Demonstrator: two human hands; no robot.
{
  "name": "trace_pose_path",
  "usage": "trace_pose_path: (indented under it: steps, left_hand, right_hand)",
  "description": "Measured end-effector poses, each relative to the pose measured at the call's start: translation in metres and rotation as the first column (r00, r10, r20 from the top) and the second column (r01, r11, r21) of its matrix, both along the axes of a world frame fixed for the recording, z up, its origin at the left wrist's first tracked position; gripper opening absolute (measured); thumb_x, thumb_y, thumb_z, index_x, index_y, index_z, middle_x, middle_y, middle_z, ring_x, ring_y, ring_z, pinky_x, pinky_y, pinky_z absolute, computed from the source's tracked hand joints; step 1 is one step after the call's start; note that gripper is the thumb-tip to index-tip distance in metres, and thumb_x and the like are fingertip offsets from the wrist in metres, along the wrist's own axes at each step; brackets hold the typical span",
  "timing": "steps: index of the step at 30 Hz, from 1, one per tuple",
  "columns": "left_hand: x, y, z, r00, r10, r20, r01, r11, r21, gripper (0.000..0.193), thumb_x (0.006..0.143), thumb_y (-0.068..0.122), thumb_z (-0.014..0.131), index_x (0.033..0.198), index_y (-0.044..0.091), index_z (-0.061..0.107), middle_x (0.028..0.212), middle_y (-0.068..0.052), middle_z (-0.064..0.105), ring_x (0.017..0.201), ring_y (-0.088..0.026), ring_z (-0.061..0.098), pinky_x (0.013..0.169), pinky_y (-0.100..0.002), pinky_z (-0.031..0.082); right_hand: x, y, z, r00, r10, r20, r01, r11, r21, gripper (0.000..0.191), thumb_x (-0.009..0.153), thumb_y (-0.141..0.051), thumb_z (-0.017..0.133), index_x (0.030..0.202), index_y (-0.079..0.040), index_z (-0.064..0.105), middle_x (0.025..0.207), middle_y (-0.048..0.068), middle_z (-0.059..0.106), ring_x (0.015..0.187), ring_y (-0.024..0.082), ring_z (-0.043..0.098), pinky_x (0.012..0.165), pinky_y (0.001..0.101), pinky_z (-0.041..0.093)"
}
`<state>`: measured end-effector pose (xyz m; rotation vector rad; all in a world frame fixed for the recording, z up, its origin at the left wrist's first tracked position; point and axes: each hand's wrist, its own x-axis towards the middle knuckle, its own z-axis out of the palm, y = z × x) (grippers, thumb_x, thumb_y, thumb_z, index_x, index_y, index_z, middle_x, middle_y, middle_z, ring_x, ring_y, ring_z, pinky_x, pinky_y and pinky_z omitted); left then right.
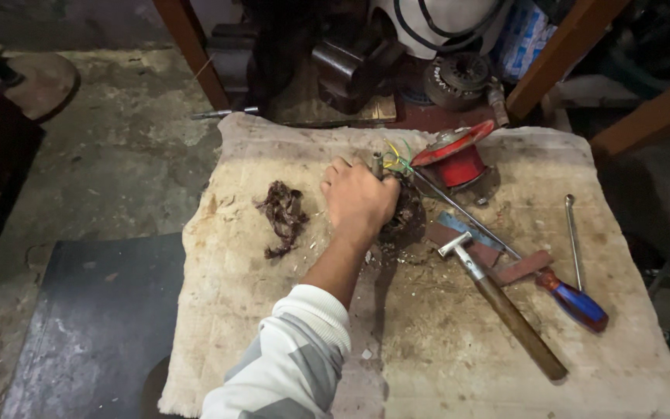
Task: The person uses a hammer to tap a small metal component on a workbench, then uses red-handled pliers to cut and strip wires from the component. The work is performed on a cloth-covered bench with tools and parts nearby.
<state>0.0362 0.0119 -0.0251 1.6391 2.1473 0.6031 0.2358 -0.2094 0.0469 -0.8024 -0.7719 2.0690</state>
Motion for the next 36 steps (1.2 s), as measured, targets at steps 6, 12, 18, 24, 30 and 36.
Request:
trace_pose_path:
  steps: [6, 12, 18, 24, 30, 36]
  left_hand:
    - [0.001, 0.0, 0.0, 1.0, 0.0, -0.011, 0.0, 1.0, 0.007, 0.059, 0.079, 0.041, 0.066, 0.12, 0.0, 0.065, 0.129, -0.02, 0.054, 0.128, -0.038, 0.047, 0.108, -0.049, 0.036]
    - [0.0, 0.0, -0.001, 1.0, -0.001, -0.021, 0.002, 1.0, 0.013, 0.061, 0.078, 0.043, 0.066, 0.12, -0.001, 0.065, 0.129, -0.02, 0.055, 0.128, -0.038, 0.047, 0.109, -0.048, 0.036]
    - [0.0, 0.001, -0.003, 0.999, 0.008, -0.031, -0.008, 1.0, -0.004, 0.06, 0.079, 0.042, 0.065, 0.121, -0.001, 0.065, 0.13, -0.021, 0.054, 0.128, -0.038, 0.046, 0.109, -0.048, 0.035]
    - [-0.001, 0.002, -0.005, 1.0, 0.01, -0.012, -0.009, 1.0, 0.024, 0.06, 0.078, 0.04, 0.064, 0.122, 0.0, 0.065, 0.13, -0.02, 0.055, 0.128, -0.038, 0.047, 0.108, -0.048, 0.036]
    - [-0.003, 0.003, -0.01, 0.999, 0.026, -0.033, -0.025, 0.999, 0.037, 0.057, 0.078, 0.04, 0.064, 0.118, 0.0, 0.068, 0.129, -0.021, 0.056, 0.126, -0.039, 0.049, 0.108, -0.048, 0.036]
    - [-0.004, 0.003, -0.01, 0.999, 0.025, -0.02, -0.025, 0.999, 0.025, 0.055, 0.079, 0.04, 0.062, 0.12, 0.003, 0.068, 0.129, -0.02, 0.058, 0.126, -0.038, 0.049, 0.107, -0.049, 0.037]
  right_hand:
    - [0.003, 0.013, 0.01, 0.999, -0.038, -0.024, 0.04, 0.998, 0.054, 0.065, 0.075, -0.003, 0.06, 0.139, -0.003, 0.05, 0.1, 0.017, 0.071, 0.078, 0.026, 0.07, 0.07, 0.0399, 0.059]
    - [0.008, 0.034, 0.014, 0.993, -0.092, -0.072, 0.103, 0.981, 0.163, 0.064, 0.074, 0.0, 0.057, 0.138, 0.0, 0.05, 0.101, 0.019, 0.071, 0.079, 0.027, 0.071, 0.072, 0.0405, 0.06]
    - [0.019, 0.042, 0.032, 0.983, -0.165, 0.075, 0.146, 0.968, 0.204, 0.063, 0.073, 0.002, 0.055, 0.136, 0.003, 0.05, 0.103, 0.021, 0.071, 0.079, 0.028, 0.071, 0.073, 0.0412, 0.061]
    - [0.005, 0.095, 0.014, 0.797, 0.004, 0.604, 0.067, 0.993, -0.095, 0.061, 0.068, 0.002, 0.052, 0.129, 0.007, 0.055, 0.098, 0.019, 0.074, 0.069, 0.026, 0.071, 0.065, 0.038, 0.062]
    - [0.009, 0.145, 0.001, 0.655, 0.246, 0.714, -0.181, 0.969, -0.168, 0.053, 0.073, 0.005, 0.05, 0.125, -0.002, 0.053, 0.099, 0.016, 0.068, 0.076, 0.027, 0.073, 0.046, 0.033, 0.049]
    - [0.008, 0.15, 0.004, 0.089, -0.097, 0.991, -0.503, 0.855, 0.129, 0.046, 0.077, -0.002, 0.063, 0.123, 0.002, 0.059, 0.107, 0.024, 0.067, 0.097, 0.038, 0.071, 0.078, 0.0439, 0.06]
